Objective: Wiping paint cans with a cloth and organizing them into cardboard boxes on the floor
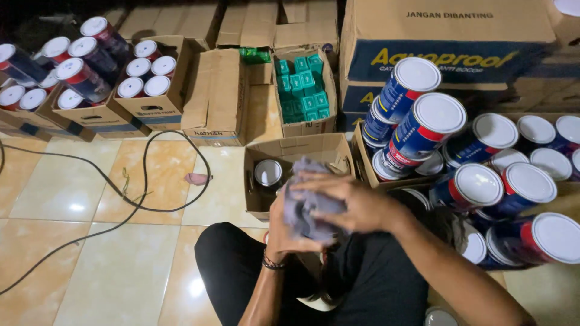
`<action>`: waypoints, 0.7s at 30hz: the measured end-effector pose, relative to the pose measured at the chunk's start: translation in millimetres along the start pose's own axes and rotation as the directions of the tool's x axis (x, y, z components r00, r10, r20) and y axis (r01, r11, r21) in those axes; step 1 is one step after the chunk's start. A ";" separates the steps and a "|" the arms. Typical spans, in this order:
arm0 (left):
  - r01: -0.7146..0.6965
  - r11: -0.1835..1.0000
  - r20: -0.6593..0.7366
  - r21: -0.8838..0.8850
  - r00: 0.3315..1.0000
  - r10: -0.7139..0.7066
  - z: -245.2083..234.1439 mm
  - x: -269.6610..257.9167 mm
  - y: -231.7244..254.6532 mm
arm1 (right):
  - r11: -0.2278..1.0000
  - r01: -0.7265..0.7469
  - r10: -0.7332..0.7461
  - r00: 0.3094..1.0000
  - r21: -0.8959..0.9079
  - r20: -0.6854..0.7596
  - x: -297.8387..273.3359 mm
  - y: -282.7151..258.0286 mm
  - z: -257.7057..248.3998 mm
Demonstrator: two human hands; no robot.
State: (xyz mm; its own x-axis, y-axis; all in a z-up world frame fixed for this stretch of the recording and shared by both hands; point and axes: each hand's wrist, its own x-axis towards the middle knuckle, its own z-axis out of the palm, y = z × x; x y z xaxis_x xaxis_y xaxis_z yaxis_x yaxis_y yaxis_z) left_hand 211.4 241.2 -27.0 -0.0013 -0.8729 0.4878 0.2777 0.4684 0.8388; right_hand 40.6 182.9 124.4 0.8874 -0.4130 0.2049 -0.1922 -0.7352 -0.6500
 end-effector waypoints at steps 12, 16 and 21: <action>-0.029 0.998 -0.010 0.059 1.000 0.030 104.3 28.1 31.2 | 0.789 -0.356 0.608 0.567 0.500 -0.555 -182.7 20.7 5.3; -0.002 0.991 0.175 0.137 0.984 -0.023 178.3 36.8 55.4 | 0.533 -0.197 0.835 0.280 0.823 -0.473 -271.2 -24.8 15.8; 0.002 0.982 0.421 0.187 0.903 -0.082 281.8 14.9 29.8 | 0.430 0.169 0.817 0.345 0.887 -0.462 -373.6 -59.4 34.8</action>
State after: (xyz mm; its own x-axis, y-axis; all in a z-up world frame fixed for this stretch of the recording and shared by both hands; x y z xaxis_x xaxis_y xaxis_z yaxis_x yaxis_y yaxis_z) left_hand -51.1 280.7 73.5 -0.4284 -0.7696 0.4736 0.0927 0.4839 0.8702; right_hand -264.9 399.6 61.0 -0.0449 -0.9915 -0.1221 0.4392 0.0902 -0.8939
